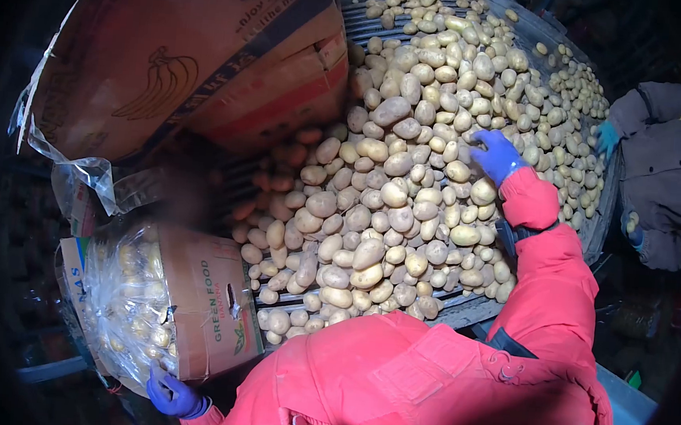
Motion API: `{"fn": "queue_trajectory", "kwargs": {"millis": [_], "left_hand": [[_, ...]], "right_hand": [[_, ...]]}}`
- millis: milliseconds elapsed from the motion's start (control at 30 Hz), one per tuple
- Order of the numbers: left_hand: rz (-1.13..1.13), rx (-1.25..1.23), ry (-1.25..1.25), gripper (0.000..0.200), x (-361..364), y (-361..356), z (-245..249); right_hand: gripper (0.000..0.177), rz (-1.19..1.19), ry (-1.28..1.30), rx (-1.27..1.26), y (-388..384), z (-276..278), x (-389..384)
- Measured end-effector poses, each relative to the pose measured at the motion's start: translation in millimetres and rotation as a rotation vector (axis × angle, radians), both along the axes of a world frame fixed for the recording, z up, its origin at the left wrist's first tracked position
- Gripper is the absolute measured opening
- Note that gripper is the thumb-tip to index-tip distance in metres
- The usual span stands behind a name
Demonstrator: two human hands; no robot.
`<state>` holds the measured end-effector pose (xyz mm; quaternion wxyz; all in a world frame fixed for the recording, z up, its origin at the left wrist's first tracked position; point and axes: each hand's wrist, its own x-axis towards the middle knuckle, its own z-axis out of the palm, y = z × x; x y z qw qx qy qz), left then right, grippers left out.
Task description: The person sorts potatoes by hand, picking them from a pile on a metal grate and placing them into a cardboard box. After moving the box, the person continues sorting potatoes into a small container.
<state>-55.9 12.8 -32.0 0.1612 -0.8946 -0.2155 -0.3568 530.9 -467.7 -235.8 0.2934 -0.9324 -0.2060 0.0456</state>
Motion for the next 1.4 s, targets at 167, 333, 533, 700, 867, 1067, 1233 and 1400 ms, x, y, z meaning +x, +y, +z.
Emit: {"fn": "queue_trajectory", "kwargs": {"millis": [167, 333, 533, 700, 867, 1067, 1233, 1400], "left_hand": [[0.009, -0.004, -0.007, 0.027, -2.2, 0.4, -1.1], [0.020, -0.015, -0.016, 0.026, -3.0, 0.0, -1.4], [0.045, -0.042, -0.015, 0.026, -2.7, -1.2, -1.4], [0.037, -0.010, -0.004, 0.027, -4.9, 2.0, -2.9], [0.031, 0.001, 0.011, 0.027, -0.4, -2.4, 0.1], [-0.002, 0.016, -0.029, 0.028, -1.3, 2.4, -2.3], [0.011, -0.013, -0.014, 0.028, 3.7, -3.1, 0.8], [0.005, 0.001, -0.012, 0.027, 4.6, -4.8, 1.6]], "right_hand": [[0.056, 0.218, 0.153, -0.226, 18.5, -9.0, 26.0], [0.062, 0.349, 0.315, -0.409, 24.6, 22.0, 12.7], [0.069, 0.401, 0.397, -0.523, 23.4, 33.5, 12.7], [0.069, 0.441, 0.415, -0.422, 13.3, 31.6, 11.0], [0.047, 0.083, 0.901, 0.726, -31.9, 41.9, 16.1], [0.038, -0.302, 0.840, 1.157, -4.3, 44.3, -9.3], [0.031, 0.323, 0.482, 0.663, 43.6, 14.5, -41.1], [0.049, 0.100, 0.306, 0.125, 83.2, 31.1, -81.2]]}}
